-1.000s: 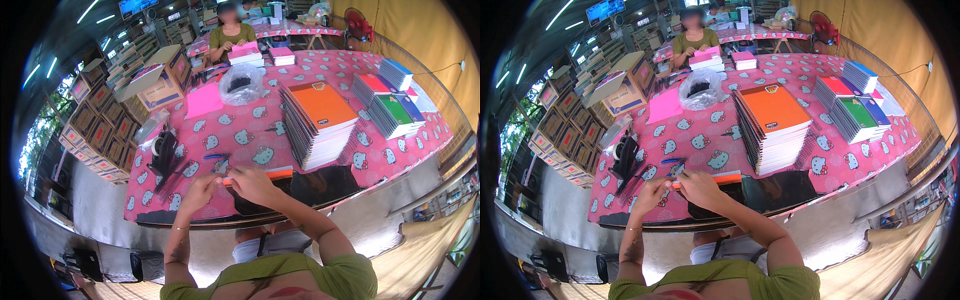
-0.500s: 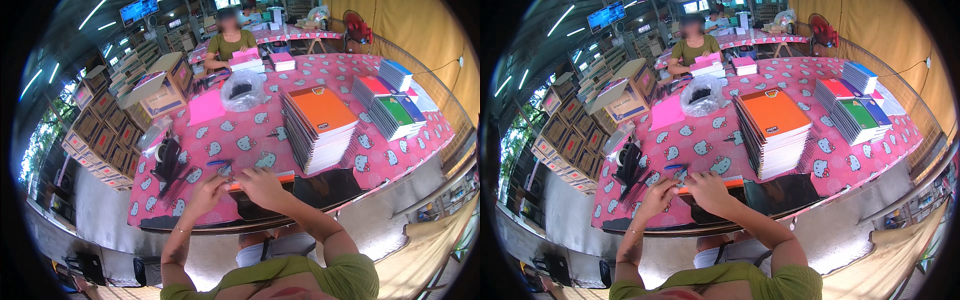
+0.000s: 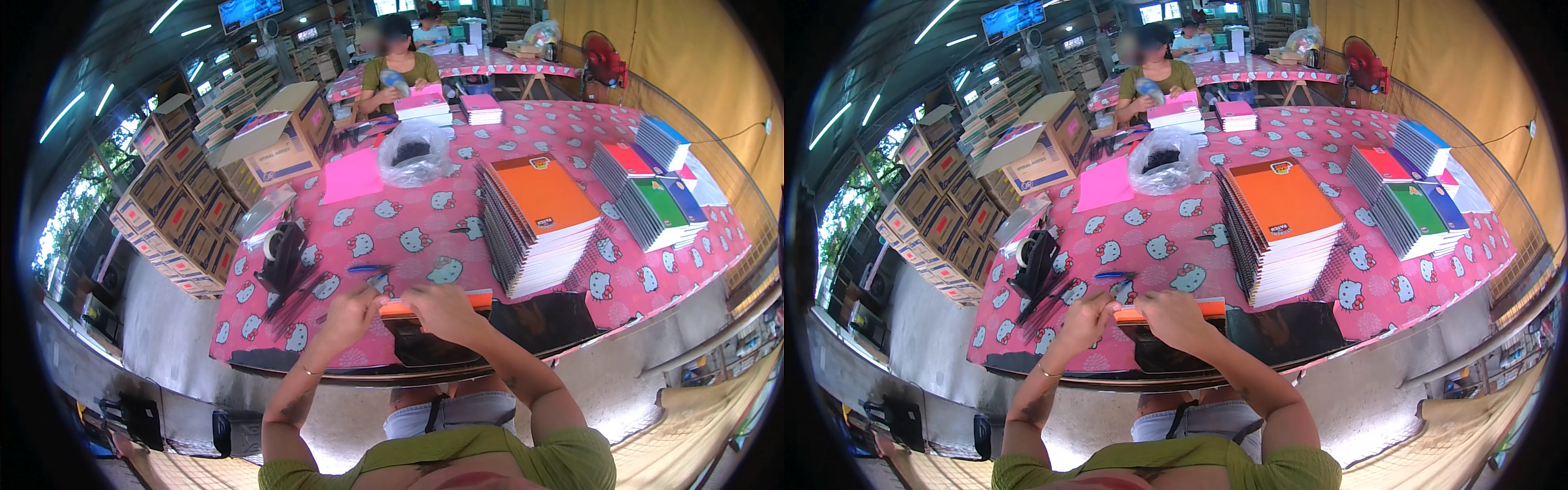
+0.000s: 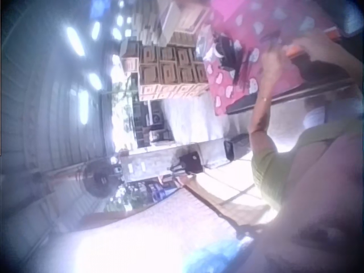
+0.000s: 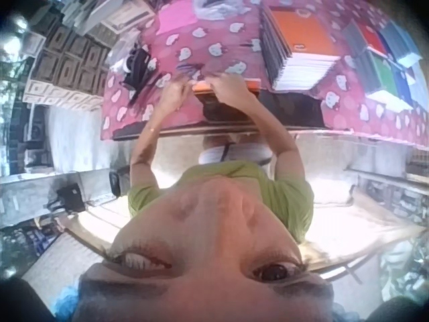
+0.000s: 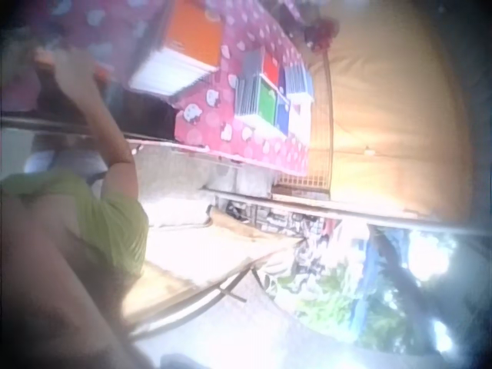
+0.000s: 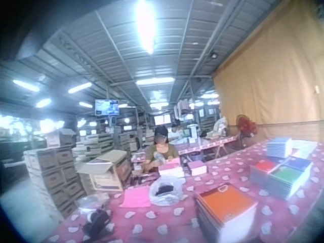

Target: The person takes spiral-bound notebooks from a stack and folds a thin orange strip over the edge of the notebook by hand.

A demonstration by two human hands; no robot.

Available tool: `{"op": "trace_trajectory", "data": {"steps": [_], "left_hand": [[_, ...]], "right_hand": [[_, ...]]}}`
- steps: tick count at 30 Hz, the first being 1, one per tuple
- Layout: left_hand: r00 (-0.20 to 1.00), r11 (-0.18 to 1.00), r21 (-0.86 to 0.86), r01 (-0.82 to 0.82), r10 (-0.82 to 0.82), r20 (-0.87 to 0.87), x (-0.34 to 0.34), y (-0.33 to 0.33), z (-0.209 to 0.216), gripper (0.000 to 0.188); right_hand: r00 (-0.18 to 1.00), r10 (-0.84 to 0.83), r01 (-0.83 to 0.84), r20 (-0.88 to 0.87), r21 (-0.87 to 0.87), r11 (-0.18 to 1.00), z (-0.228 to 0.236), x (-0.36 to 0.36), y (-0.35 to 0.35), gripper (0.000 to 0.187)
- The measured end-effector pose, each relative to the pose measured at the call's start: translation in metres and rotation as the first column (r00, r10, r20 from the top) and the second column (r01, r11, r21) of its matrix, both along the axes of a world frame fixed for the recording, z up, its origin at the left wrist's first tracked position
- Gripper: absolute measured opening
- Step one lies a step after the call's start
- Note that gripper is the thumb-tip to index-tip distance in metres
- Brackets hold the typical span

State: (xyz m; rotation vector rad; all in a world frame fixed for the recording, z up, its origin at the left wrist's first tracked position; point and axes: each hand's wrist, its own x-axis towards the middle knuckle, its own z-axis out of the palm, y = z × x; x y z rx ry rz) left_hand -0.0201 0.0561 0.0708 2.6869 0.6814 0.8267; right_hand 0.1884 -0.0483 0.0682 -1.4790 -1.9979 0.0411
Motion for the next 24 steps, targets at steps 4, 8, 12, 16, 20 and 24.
{"op": "trace_trajectory", "data": {"steps": [4, 8, 12, 16, 20, 24], "left_hand": [[0.996, 0.997, 0.062, 0.039, -0.044, 0.078, 0.004, -0.001, -0.001, 0.016], [0.985, 0.993, 0.051, -0.109, 0.101, 0.138, 0.007, -0.006, -0.019, 0.021], [0.975, 1.0, -0.002, -0.013, 0.013, 0.223, 0.008, -0.003, -0.018, 0.017], [0.989, 0.975, -0.197, 0.104, -0.079, 0.128, -0.002, 0.003, -0.013, 0.012], [0.976, 0.967, -0.197, 0.159, -0.125, 0.177, 0.006, -0.002, -0.008, 0.015], [0.994, 0.862, -0.497, 0.105, -0.085, 0.062, 0.001, -0.006, 0.022, 0.017]], "right_hand": [[0.999, -0.037, 0.036, 0.009, 0.044, 0.998, -0.004, 0.0, 0.001, 0.017], [0.999, -0.027, 0.023, 0.042, 0.088, 0.996, -0.009, -0.002, 0.004, 0.007], [0.999, -0.014, 0.01, 0.044, 0.084, 0.996, -0.006, 0.0, 0.003, 0.008], [0.998, -0.018, 0.014, 0.059, 0.073, 0.997, -0.006, -0.001, 0.002, 0.009], [0.998, 0.01, -0.013, 0.065, 0.039, 0.999, -0.006, -0.001, 0.003, 0.024], [0.997, 0.017, -0.019, 0.074, 0.03, 0.999, -0.009, 0.002, 0.003, 0.033]]}}
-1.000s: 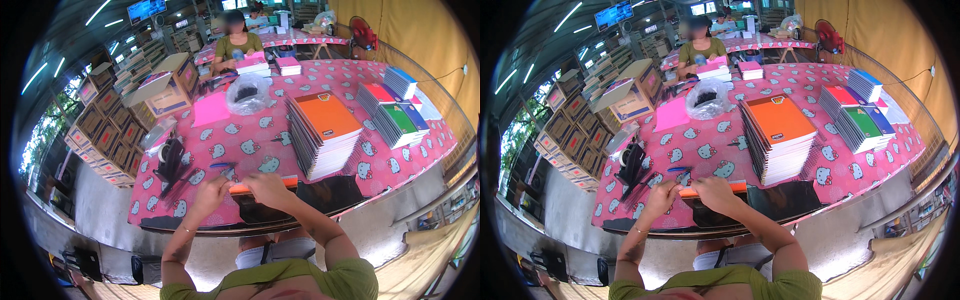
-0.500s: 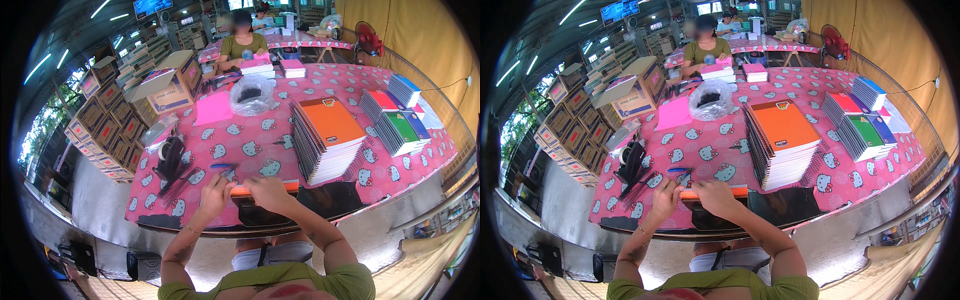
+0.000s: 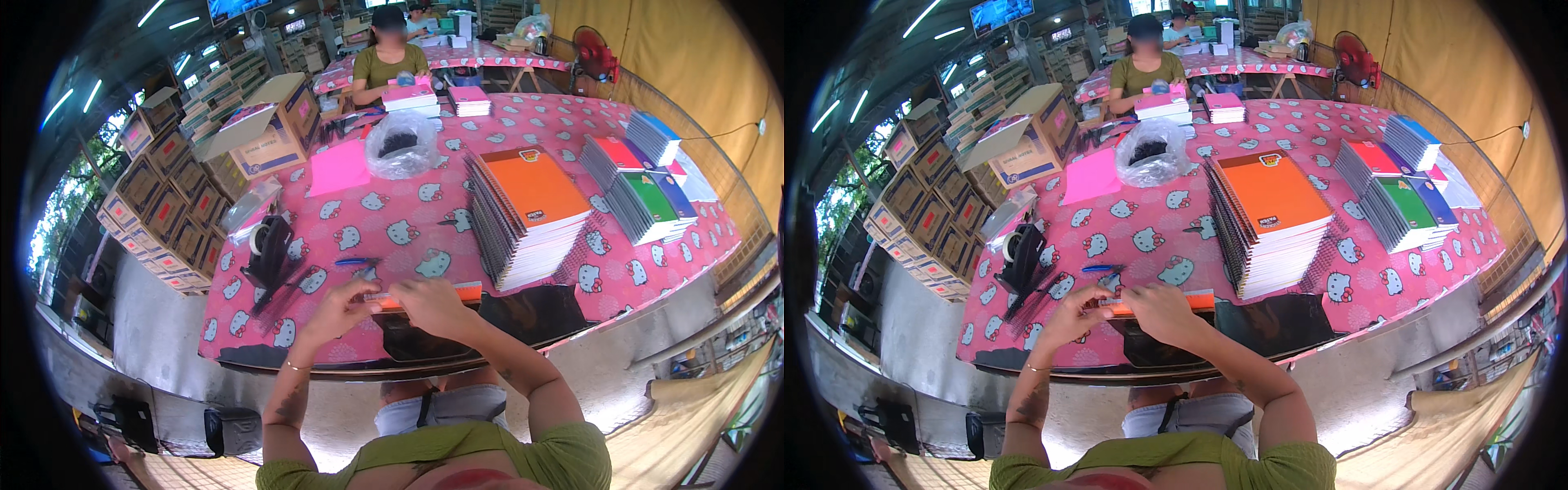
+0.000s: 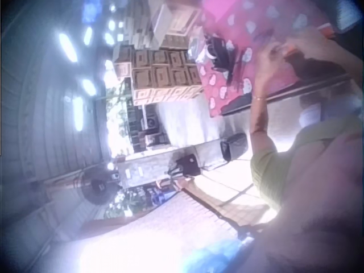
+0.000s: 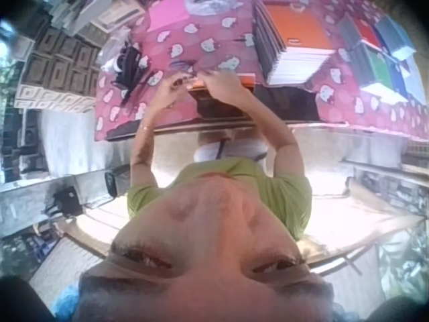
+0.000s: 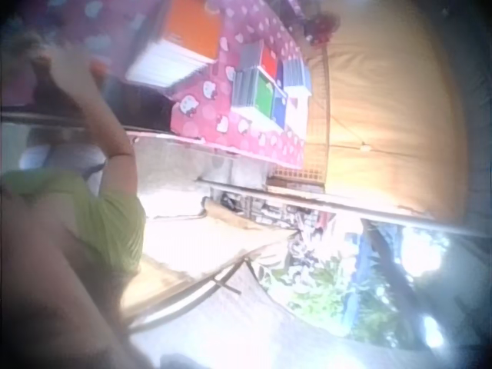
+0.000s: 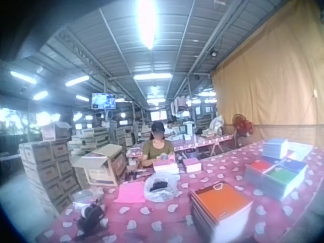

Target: The person takes spiral-bound notebooks from a stack and folds a thin orange strip over the edge of the notebook by hand.

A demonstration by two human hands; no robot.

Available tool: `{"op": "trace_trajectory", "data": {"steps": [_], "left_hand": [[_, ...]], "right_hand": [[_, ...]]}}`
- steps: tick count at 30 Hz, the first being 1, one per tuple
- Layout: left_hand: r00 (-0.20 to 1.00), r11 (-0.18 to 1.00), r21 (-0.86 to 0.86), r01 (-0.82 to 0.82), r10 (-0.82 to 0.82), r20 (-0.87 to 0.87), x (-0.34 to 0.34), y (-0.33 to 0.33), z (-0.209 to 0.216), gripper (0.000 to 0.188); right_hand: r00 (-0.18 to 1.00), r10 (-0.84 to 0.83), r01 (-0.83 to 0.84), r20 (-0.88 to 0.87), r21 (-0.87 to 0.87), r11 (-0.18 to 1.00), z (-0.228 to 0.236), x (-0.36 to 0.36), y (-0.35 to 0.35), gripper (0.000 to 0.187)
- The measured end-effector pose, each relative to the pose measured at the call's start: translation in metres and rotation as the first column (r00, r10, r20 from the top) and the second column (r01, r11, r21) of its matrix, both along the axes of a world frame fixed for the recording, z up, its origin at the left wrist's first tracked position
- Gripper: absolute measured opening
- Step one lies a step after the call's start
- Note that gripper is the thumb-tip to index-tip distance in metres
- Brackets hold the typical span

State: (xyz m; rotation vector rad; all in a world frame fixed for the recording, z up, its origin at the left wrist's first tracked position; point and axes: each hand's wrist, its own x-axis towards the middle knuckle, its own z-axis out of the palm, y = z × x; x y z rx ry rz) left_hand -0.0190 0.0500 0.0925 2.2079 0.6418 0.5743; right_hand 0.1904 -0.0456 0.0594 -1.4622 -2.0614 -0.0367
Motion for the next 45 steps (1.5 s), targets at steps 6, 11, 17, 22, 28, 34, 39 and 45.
{"op": "trace_trajectory", "data": {"steps": [6, 11, 17, 22, 28, 34, 39, 45], "left_hand": [[1.0, 0.938, 0.347, -0.001, -0.005, 0.016, -0.002, 0.0, -0.005, 0.026], [0.989, 0.889, 0.458, -0.026, 0.089, -0.117, -0.008, 0.005, -0.024, 0.033], [0.877, 0.484, 0.851, -0.203, 0.477, -0.062, 0.025, -0.039, -0.048, 0.072], [0.876, 0.549, 0.794, -0.26, 0.48, -0.045, 0.012, -0.069, -0.109, 0.082], [0.873, 0.617, 0.763, -0.194, 0.463, -0.152, 0.025, -0.075, -0.097, 0.088], [0.877, 0.571, 0.797, -0.197, 0.465, -0.117, 0.051, -0.039, -0.056, 0.09], [0.922, 0.554, 0.748, -0.365, 0.329, 0.207, 0.042, -0.055, -0.083, 0.082], [0.931, 0.639, 0.762, -0.104, 0.332, -0.151, 0.031, -0.085, -0.103, 0.078]], "right_hand": [[0.999, 0.018, -0.017, -0.027, 0.018, 1.0, 0.004, 0.001, -0.004, 0.037], [0.996, -0.07, 0.065, 0.049, 0.085, 0.994, 0.004, 0.003, -0.016, 0.029], [0.997, -0.073, 0.073, -0.001, -0.002, 0.997, -0.001, 0.006, -0.006, 0.035], [0.999, -0.041, 0.041, 0.005, 0.004, 0.999, 0.005, 0.008, -0.004, 0.035], [0.995, -0.095, 0.094, 0.0, 0.158, 0.983, 0.009, 0.017, -0.025, 0.032], [0.995, -0.101, 0.101, -0.004, -0.034, 0.994, 0.004, 0.032, -0.029, 0.027], [0.998, -0.062, 0.06, -0.022, -0.074, 0.995, 0.009, 0.028, -0.023, 0.023], [0.996, -0.075, 0.072, -0.05, -0.066, 0.995, 0.012, 0.028, -0.028, 0.018]]}}
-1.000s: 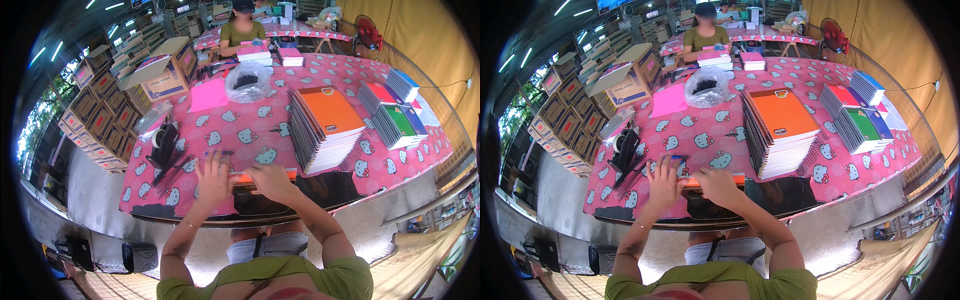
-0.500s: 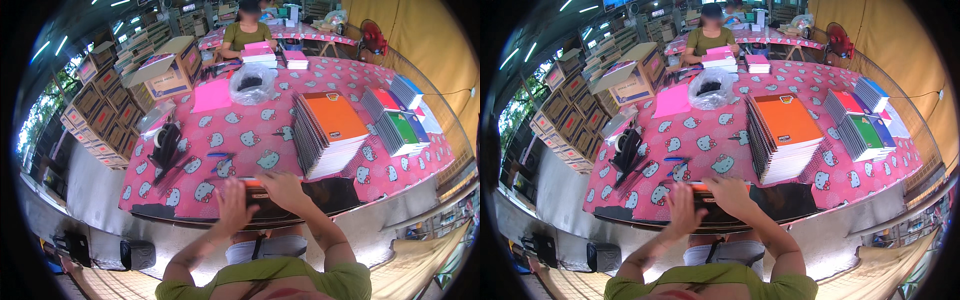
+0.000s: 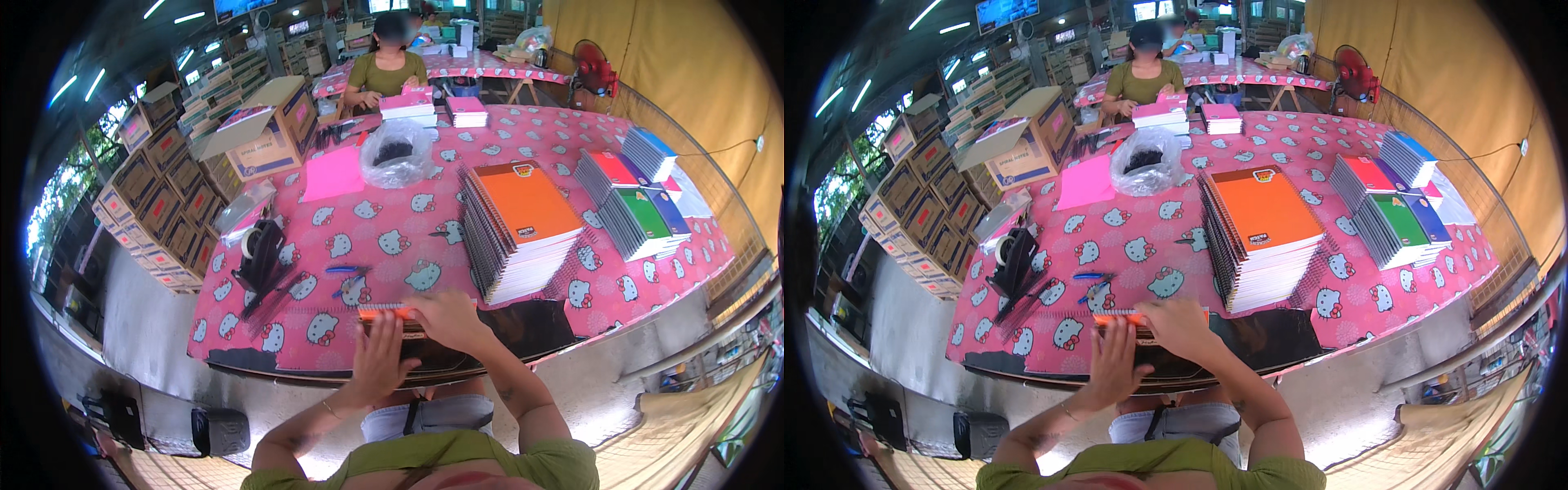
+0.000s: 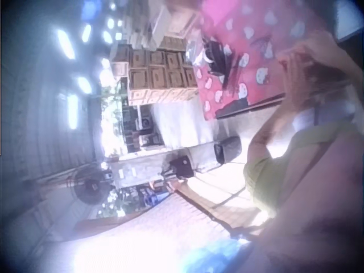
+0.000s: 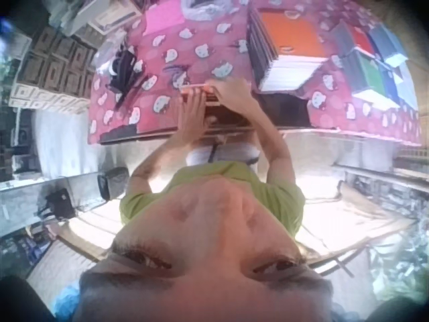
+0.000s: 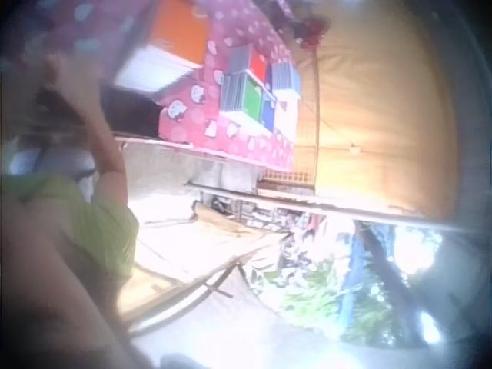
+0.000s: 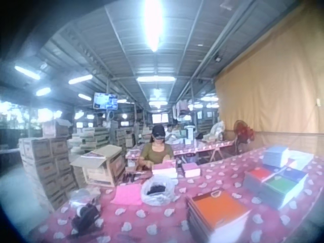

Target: The person takes spiral-bound notebooks from a stack and folds a thin orange strip over the edge of the notebook by hand.

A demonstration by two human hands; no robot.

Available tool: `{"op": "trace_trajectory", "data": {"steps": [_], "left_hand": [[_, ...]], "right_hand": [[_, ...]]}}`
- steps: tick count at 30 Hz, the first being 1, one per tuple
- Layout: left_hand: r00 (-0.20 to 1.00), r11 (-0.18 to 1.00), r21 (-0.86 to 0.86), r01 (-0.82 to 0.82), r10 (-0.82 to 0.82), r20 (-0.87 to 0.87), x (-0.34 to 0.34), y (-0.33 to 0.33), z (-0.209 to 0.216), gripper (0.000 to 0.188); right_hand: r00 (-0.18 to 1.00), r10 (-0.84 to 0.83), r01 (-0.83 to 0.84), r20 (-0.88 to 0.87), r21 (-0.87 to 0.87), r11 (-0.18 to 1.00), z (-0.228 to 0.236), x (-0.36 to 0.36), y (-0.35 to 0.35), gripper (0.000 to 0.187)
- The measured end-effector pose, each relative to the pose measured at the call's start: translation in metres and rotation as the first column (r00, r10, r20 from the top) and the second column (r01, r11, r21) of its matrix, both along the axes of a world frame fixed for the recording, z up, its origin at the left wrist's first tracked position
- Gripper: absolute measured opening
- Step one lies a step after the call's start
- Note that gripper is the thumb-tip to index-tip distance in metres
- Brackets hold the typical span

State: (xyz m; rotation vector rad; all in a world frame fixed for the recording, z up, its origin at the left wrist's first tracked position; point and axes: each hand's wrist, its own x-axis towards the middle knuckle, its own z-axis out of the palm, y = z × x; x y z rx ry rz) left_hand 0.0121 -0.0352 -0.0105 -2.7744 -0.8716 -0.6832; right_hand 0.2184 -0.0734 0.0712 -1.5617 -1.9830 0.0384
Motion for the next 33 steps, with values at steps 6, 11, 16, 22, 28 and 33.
{"op": "trace_trajectory", "data": {"steps": [6, 11, 16, 22, 28, 33], "left_hand": [[0.998, 1.0, -0.003, -0.027, 0.026, -0.059, 0.026, 0.027, 0.056, 0.08], [0.998, 0.997, -0.042, 0.065, -0.063, 0.031, 0.024, 0.023, 0.031, 0.079], [0.988, 0.993, 0.032, 0.116, -0.119, 0.094, 0.002, -0.009, -0.013, 0.083], [0.956, 0.958, -0.05, 0.284, -0.278, 0.093, 0.023, 0.045, 0.076, 0.014], [0.995, 0.994, 0.055, 0.09, -0.093, 0.042, 0.024, 0.022, 0.052, 0.07], [0.998, 0.998, -0.008, 0.068, -0.068, -0.012, 0.02, 0.021, 0.035, 0.087]], "right_hand": [[0.999, -0.045, 0.043, -0.029, -0.048, 0.998, -0.007, 0.001, -0.001, 0.028], [0.998, -0.061, 0.062, 0.013, -0.053, 0.997, -0.004, 0.004, -0.004, 0.041], [0.984, -0.15, 0.123, 0.1, 0.238, 0.964, 0.01, 0.025, -0.043, 0.064], [0.365, 0.011, -0.166, -0.931, -0.054, 0.985, -0.075, 0.041, -0.03, 0.037], [0.429, 0.028, -0.018, -0.903, 0.023, 1.0, -0.082, 0.013, -0.014, 0.017], [0.382, 0.041, -0.001, -0.923, 0.044, 0.999, -0.083, 0.003, -0.008, 0.016]]}}
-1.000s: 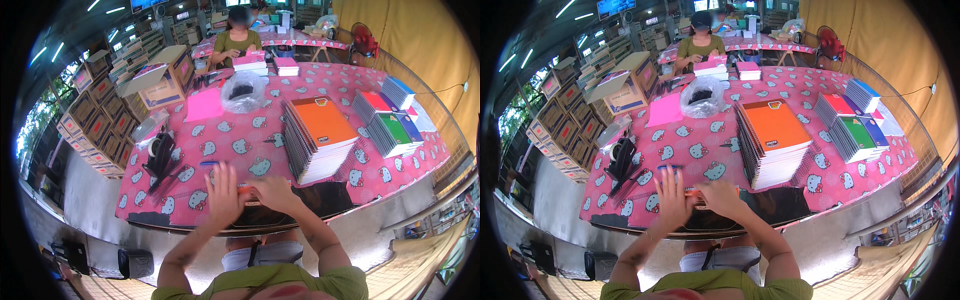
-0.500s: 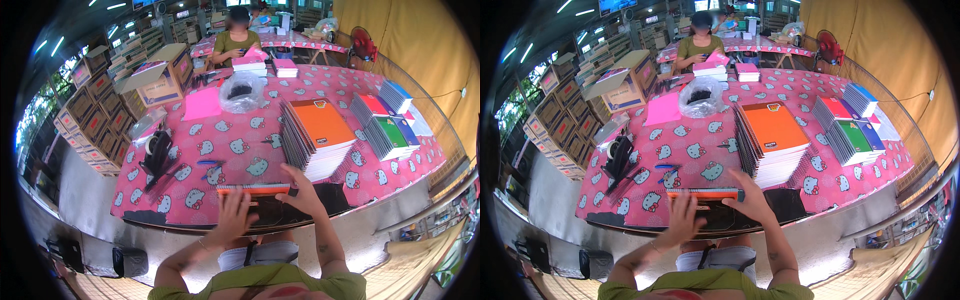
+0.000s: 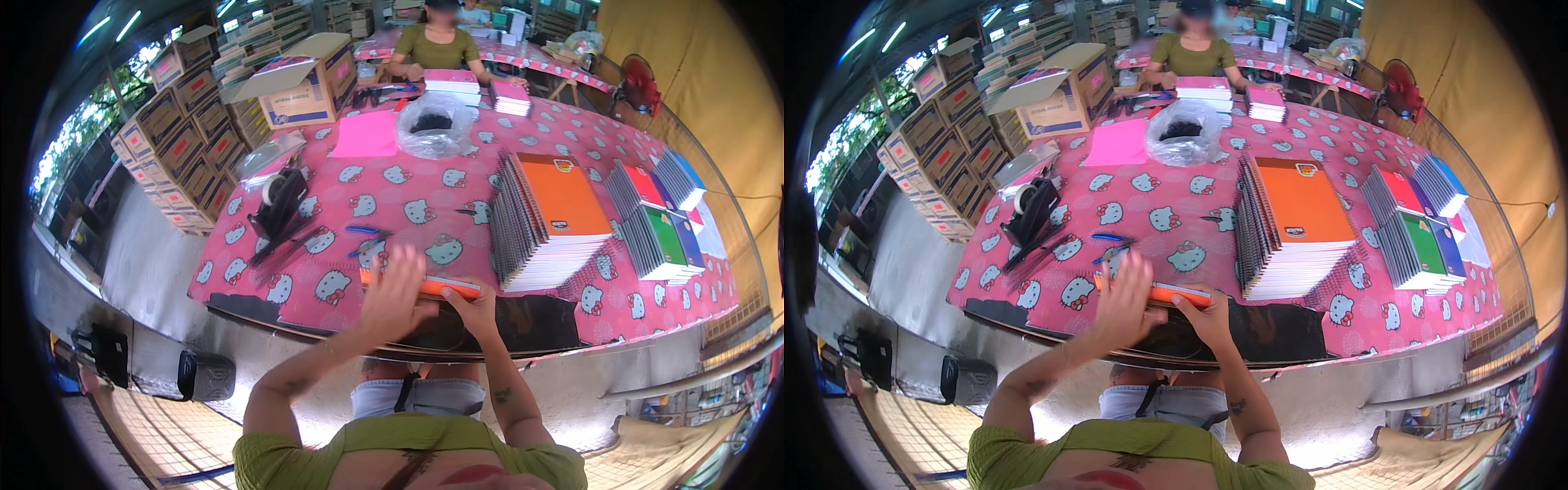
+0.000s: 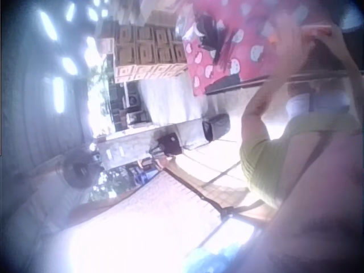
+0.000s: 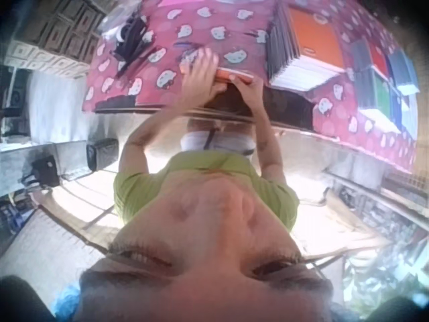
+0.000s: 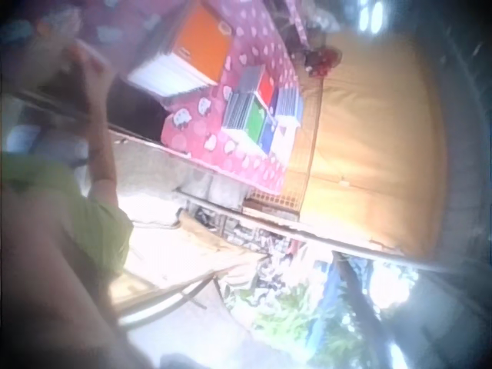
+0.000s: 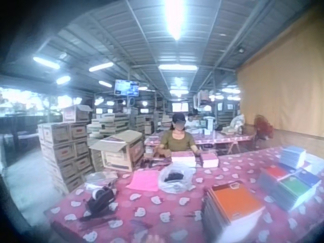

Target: The person takes spiral-bound notebooks from a stack and folds a thin orange strip over the edge of the notebook by hand.

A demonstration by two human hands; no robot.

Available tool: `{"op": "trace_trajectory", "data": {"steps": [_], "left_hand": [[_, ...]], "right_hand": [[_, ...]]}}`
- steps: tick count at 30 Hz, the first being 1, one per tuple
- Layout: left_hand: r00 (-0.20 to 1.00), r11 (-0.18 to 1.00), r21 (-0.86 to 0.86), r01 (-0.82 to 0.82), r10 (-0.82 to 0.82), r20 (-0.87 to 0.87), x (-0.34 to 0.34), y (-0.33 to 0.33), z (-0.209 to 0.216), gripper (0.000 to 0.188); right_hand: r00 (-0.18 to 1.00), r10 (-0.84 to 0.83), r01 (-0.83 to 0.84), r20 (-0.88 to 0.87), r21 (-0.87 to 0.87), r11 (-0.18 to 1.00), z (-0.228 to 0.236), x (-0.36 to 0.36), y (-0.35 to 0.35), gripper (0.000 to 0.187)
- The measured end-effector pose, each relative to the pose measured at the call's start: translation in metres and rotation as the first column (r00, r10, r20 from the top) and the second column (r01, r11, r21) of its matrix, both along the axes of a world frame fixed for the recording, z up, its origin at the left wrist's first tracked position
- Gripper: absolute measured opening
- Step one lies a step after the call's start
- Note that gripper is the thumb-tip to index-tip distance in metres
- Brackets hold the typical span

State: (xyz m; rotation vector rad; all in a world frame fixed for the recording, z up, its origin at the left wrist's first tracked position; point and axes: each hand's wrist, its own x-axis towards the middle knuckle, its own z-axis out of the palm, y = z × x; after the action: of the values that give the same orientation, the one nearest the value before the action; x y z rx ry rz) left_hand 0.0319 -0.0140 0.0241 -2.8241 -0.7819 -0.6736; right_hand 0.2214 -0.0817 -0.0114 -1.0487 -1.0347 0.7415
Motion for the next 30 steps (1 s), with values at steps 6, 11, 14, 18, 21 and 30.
{"op": "trace_trajectory", "data": {"steps": [6, 11, 14, 18, 21, 30], "left_hand": [[0.989, 0.992, -0.009, 0.129, -0.128, 0.08, -0.004, -0.037, -0.052, 0.081], [0.991, 0.991, 0.043, -0.125, 0.123, 0.044, 0.023, 0.0, 0.018, 0.083], [0.99, 0.995, 0.019, 0.093, -0.095, 0.103, 0.001, -0.043, -0.058, 0.079], [0.964, 0.978, 0.065, -0.2, 0.184, 0.191, 0.033, 0.009, 0.038, 0.086], [0.991, 1.0, -0.004, 0.006, -0.006, 0.137, 0.018, -0.03, -0.034, 0.088], [0.983, 0.992, -0.037, 0.117, -0.11, 0.145, 0.01, -0.04, -0.043, 0.081]], "right_hand": [[0.996, -0.037, 0.039, 0.076, -0.029, 0.999, 0.003, 0.007, -0.007, 0.017], [0.994, 0.108, -0.108, -0.002, -0.086, 0.99, 0.001, 0.003, -0.005, 0.017], [0.975, 0.177, -0.166, 0.132, -0.094, 0.982, 0.019, 0.012, -0.009, 0.021], [0.938, 0.221, -0.189, 0.267, -0.141, 0.972, 0.011, 0.016, -0.005, 0.025], [0.944, 0.205, -0.174, 0.258, -0.139, 0.975, 0.006, 0.018, -0.003, 0.026], [0.923, 0.211, -0.174, 0.322, -0.142, 0.974, 0.015, 0.012, 0.004, 0.023]]}}
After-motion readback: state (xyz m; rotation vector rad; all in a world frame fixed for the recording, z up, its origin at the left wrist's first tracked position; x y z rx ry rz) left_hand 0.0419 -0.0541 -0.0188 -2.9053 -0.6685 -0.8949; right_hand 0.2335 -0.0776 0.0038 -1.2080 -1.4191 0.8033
